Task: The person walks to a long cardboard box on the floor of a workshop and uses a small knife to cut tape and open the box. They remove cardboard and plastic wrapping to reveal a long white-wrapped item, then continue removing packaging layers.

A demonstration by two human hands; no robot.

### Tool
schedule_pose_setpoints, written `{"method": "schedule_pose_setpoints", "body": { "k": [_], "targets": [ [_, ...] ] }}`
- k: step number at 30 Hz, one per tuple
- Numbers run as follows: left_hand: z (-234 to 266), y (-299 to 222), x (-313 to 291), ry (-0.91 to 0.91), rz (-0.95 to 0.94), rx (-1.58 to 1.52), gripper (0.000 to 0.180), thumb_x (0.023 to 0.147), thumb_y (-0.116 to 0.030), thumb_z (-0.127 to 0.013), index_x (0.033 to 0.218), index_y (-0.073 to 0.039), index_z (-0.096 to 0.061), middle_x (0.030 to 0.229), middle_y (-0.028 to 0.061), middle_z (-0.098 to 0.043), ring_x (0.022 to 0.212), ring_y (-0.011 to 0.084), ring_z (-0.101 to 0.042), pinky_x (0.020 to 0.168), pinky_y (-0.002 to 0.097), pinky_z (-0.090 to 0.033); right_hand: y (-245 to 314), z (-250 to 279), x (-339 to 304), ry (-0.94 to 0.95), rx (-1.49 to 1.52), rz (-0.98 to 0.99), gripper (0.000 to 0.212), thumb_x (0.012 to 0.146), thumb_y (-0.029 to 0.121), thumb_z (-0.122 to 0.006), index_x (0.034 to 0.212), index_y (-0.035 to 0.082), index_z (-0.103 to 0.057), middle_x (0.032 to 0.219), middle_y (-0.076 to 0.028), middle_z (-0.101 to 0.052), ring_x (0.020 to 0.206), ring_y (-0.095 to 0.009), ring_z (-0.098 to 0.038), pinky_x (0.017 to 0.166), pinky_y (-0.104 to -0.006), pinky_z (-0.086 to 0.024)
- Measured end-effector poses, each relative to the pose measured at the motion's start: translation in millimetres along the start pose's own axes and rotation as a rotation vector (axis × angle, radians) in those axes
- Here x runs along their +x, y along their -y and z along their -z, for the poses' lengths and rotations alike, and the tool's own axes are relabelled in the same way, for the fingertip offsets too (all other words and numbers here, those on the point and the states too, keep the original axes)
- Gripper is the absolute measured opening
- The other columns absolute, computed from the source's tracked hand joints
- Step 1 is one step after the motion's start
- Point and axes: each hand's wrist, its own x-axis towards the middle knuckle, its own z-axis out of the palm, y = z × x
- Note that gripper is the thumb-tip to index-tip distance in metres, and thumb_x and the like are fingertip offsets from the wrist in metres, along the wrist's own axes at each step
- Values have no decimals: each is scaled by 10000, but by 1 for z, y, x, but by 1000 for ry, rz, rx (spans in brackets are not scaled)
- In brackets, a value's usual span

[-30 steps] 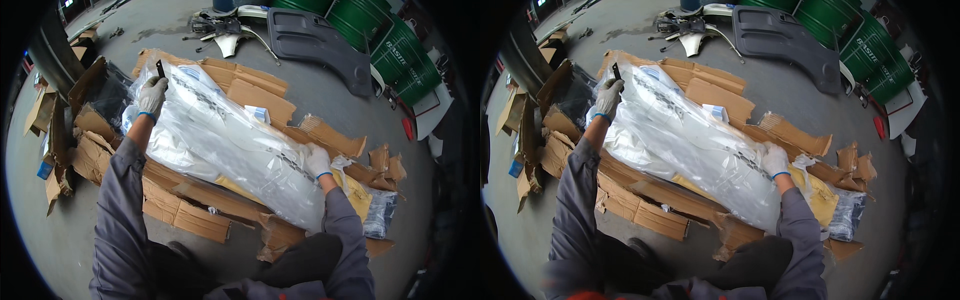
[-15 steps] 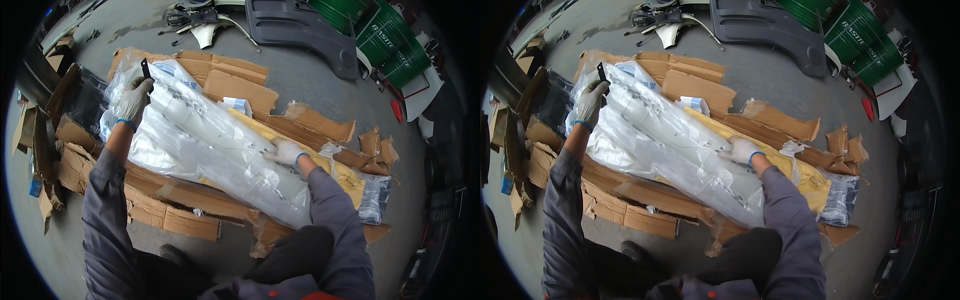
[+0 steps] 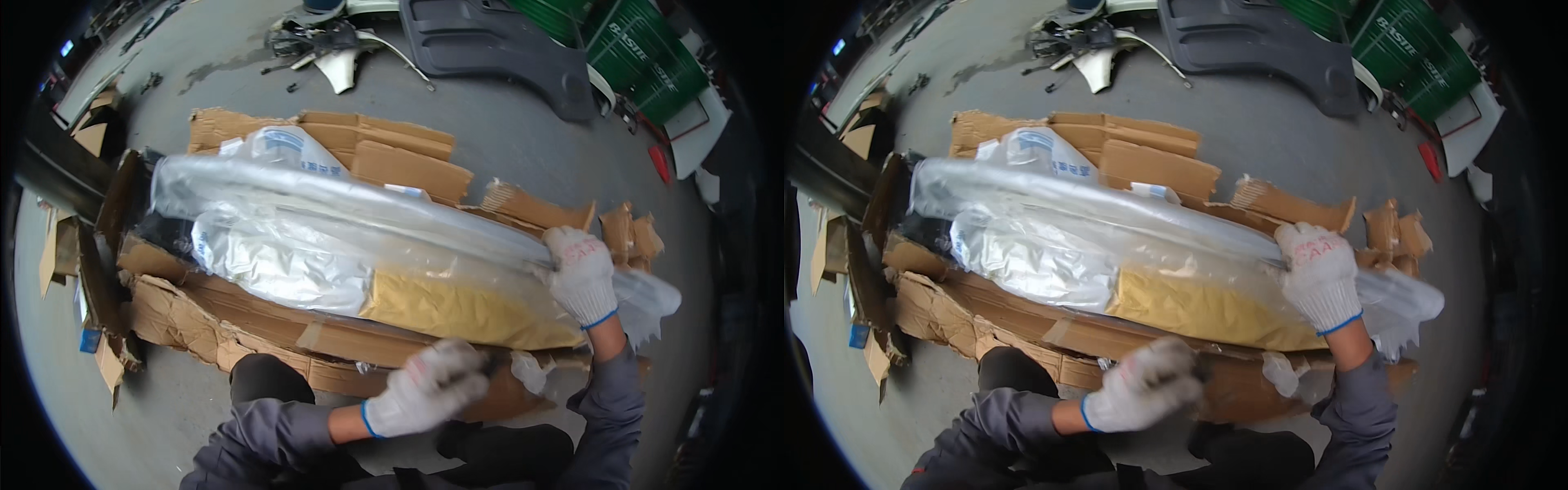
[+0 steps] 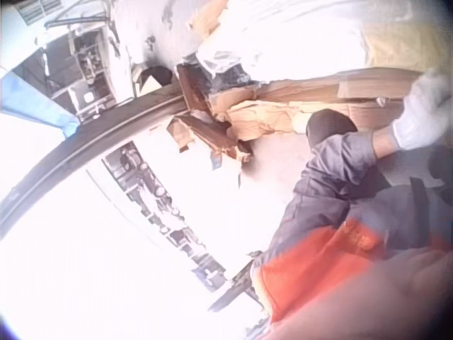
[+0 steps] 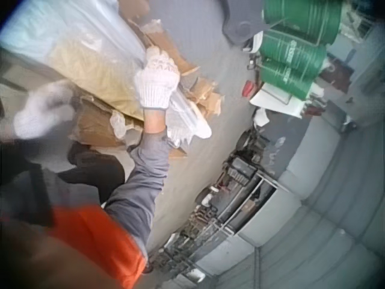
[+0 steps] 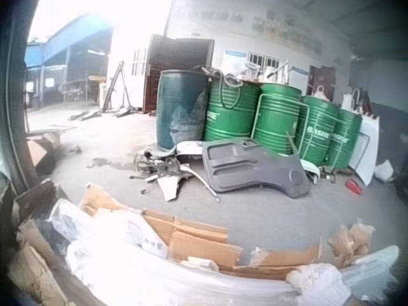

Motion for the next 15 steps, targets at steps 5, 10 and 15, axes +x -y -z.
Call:
{"method": "schedule_pose_setpoints", "body": {
  "k": [5, 10, 15],
  "targets": [
    [-48, 23, -7, 452, -136, 119, 228, 925, -237, -682, 1118, -115, -700, 1057, 90, -622, 919, 290, -672, 788, 386, -557, 31, -51, -75, 326, -53, 46, 218, 711, 120, -640, 925, 79, -639, 933, -173, -649, 883, -360, -643, 756, -463, -522],
    [-83, 67, -10, 567, -112, 200, 229, 933, -239, -662, 1130, -129, -701, 1032, 92, -632, 939, 286, -679, 798, 391, -562, 70, -186, -161, 698, 9, 65, 311, 835, 271, -665, 1103, 118, -628, 1065, -98, -670, 997, -294, -674, 844, -455, -540],
    [-77, 100, -5, 545, 87, 307, 254, 904, -234, -685, 1087, -61, -716, 1137, 149, -651, 1022, 335, -678, 879, 396, -558, 72, -204, -173, 714, 44, 133, 384, 820, 353, -705, 1132, 146, -620, 1098, -83, -655, 1016, -272, -674, 809, -428, -535]
  ]
}}
